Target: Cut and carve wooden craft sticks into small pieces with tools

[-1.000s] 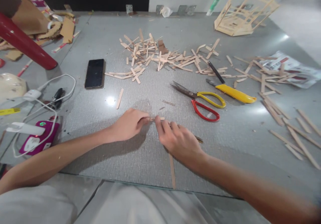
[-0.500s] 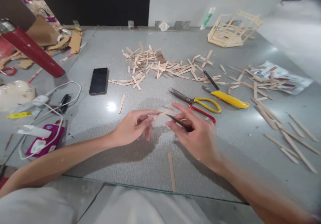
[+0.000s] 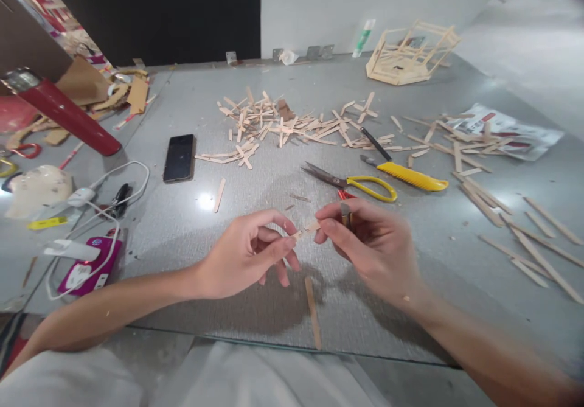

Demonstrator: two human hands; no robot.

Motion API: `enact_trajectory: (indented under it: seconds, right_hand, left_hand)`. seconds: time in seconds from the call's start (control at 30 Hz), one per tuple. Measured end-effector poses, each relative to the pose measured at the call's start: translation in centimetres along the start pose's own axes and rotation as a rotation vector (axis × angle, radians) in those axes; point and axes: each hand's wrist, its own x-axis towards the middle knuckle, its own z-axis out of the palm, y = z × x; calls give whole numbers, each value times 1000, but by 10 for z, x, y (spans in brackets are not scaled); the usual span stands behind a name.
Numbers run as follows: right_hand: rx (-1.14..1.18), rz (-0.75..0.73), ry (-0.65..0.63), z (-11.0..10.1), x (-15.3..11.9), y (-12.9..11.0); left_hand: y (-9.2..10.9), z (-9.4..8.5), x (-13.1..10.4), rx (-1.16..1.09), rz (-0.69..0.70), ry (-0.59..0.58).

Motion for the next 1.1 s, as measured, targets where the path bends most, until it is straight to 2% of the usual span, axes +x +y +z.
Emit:
enact_trajectory:
  seconds: [0.33,0.5,0.73,0.97,1.1]
  right_hand:
    - [24,100,-86,3,4,1]
    - [51,167,-109,3,8,3]
    - [-12,158,-190,2,9,4]
    - [47,161,-259,4,7,0]
    - [47,165,-251,4,7,1]
  left_hand:
    - [-7,0,7,26,-49,45]
    - [-8,-3,9,64,-41,-48]
    - [-12,5,10,-75,-86,-82]
    - [-16,10,8,-134,-120,-36]
    - [-15,11,7,-171,-121,-20]
